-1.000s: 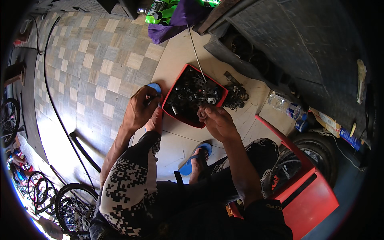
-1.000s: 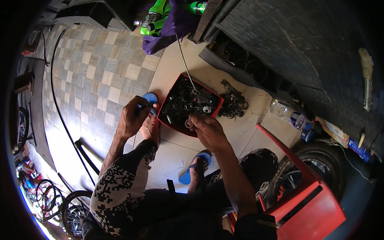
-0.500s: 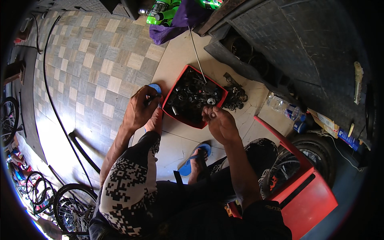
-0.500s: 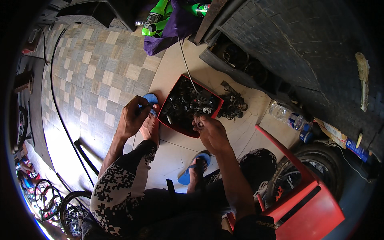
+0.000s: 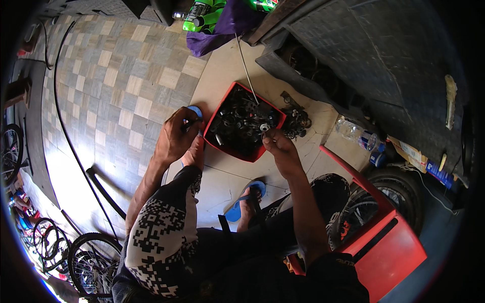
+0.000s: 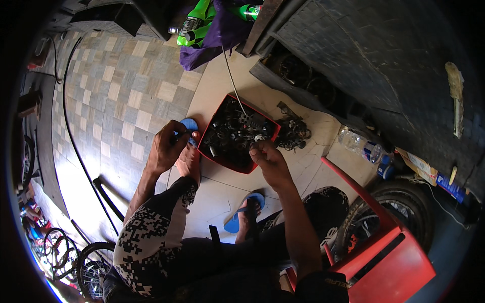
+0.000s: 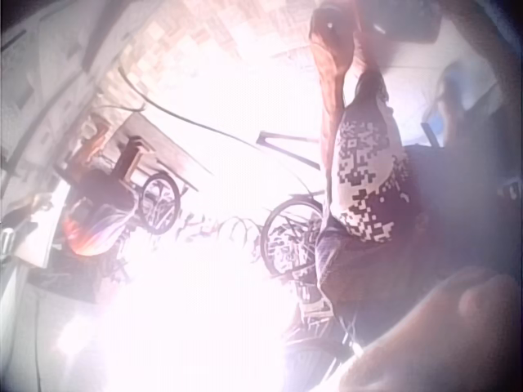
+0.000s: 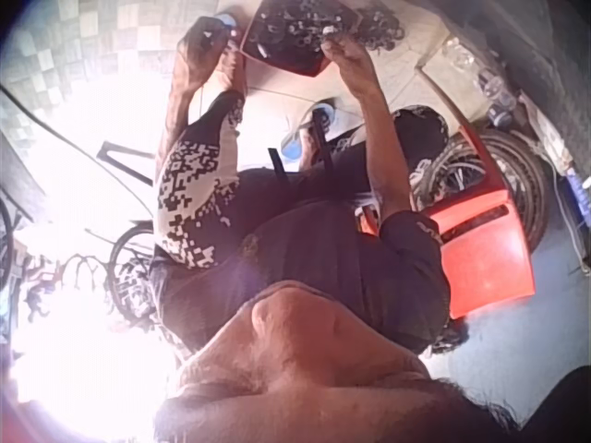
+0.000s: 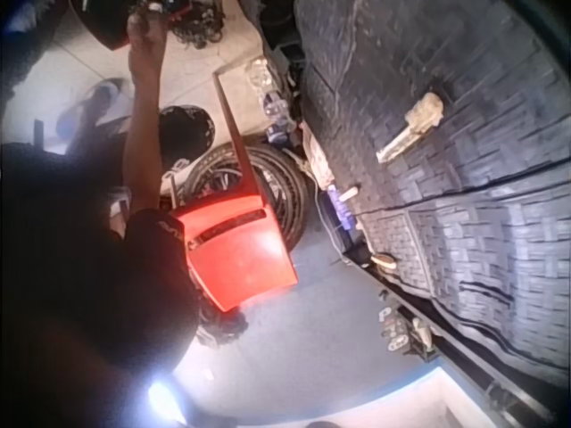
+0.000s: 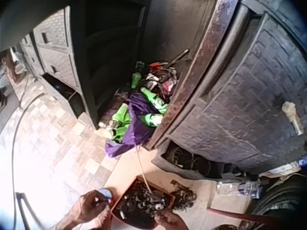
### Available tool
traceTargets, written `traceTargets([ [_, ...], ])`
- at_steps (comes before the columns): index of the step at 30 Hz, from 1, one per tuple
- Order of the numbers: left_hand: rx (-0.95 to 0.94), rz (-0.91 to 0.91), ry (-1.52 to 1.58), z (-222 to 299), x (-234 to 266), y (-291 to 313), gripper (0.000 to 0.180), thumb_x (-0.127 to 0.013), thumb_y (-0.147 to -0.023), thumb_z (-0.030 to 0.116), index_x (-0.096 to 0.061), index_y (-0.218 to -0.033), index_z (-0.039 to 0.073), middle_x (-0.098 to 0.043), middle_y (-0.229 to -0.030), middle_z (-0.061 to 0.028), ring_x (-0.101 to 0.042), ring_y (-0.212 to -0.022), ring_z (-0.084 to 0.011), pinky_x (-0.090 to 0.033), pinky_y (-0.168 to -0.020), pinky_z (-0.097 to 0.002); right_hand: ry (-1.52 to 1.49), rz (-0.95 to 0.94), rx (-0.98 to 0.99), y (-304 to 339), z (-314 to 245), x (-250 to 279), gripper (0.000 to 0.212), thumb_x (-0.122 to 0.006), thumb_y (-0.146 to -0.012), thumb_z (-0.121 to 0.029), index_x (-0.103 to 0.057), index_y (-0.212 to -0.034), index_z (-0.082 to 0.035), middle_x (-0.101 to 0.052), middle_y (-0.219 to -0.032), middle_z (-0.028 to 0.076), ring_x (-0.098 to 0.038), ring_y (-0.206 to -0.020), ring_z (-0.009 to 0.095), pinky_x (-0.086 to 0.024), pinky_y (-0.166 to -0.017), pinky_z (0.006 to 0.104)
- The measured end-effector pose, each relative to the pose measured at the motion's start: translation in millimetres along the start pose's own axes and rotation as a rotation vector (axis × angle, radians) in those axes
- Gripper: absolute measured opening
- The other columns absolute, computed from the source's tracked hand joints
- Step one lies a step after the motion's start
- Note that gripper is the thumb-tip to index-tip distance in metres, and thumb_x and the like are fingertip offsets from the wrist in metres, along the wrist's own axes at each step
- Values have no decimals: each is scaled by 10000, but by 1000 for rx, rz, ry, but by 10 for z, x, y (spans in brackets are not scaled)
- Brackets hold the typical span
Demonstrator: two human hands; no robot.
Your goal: The person sits on the floor and sorts small mechanical parts from a red box, picking up and inspecting each item before placing them back or setting them aside. The person then moves to a workbench and continues sorting parts from a white basket.
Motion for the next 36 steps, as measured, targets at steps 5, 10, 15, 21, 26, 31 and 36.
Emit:
traceTargets([
  [5, -2, 1, -2, 23, 4, 4, 175, -735, -911, 56, -626, -1038, 6, -682, -955, -142, -700, -825, -294, -567, -732, -386, 123, 71, 18, -50, 181, 35, 240, -655, -1052, -301, -658, -1043, -61, -611, -1025, 18, -564, -1005, 146, -446, -934, 318],
  [10, 16, -2, -1, 1, -5, 8, 175, -738, -913, 73, -629, -1032, 6, -688, -958, -146, -705, -829, -297, -567, -741, -384, 764, 133, 307, -26, 82, -52, 169, -738, -977, -223, -685, -992, -64, -593, -1048, 84, -568, -1077, 256, -456, -966, 370],
  [15, -45, 39, 5, 19, 1, 8, 132, -702, -955, 89, -624, -1037, 19, -652, -839, -78, -577, -680, -133, -491, -644, -316, 885, 71, 391, -18, 151, -217, 130, -796, -853, -140, -712, -944, -101, -636, -1015, 119, -612, -1035, 321, -500, -888, 446],
  [21, 28, 6, -5, -33, -7, 13, 197, -743, -910, 82, -630, -1054, 10, -690, -973, -158, -705, -828, -308, -563, -743, -387, 1184, 80, 328, -81, 225, -358, 167, -724, -922, -220, -724, -1064, -131, -666, -964, 87, -684, -906, 306, -560, -792, 436],
  [26, 31, 5, -9, -27, -19, 19, 205, -749, -910, 83, -628, -1058, 9, -689, -967, -158, -701, -826, -309, -561, -740, -386, 1292, 137, 392, -317, 236, -520, 315, -706, -922, -218, -704, -1217, -110, -659, -1050, 127, -684, -916, 307, -563, -797, 436],
  [31, 17, 18, -6, -39, -2, 48, 187, -747, -921, 89, -632, -1040, 3, -692, -955, -153, -691, -814, -293, -557, -740, -380, 1541, -81, 396, -268, 424, -707, 345, -705, -888, -196, -709, -1215, -85, -633, -1105, 141, -642, -1037, 309, -556, -853, 431],
  [36, -23, 40, -1, -39, -3, 58, 135, -692, -952, 83, -624, -1046, 15, -673, -867, -90, -595, -710, -145, -503, -673, -323, 1537, -187, 328, -95, 450, -619, 296, -711, -876, -219, -731, -1143, -93, -644, -1090, 131, -650, -1040, 301, -559, -848, 445],
])
Point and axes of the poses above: each hand's wrist, its own y-axis away from the middle knuckle, its own x-axis out of the back of the hand, z = x × y, the point moved 8 cm from there along -y, towards the middle knuckle
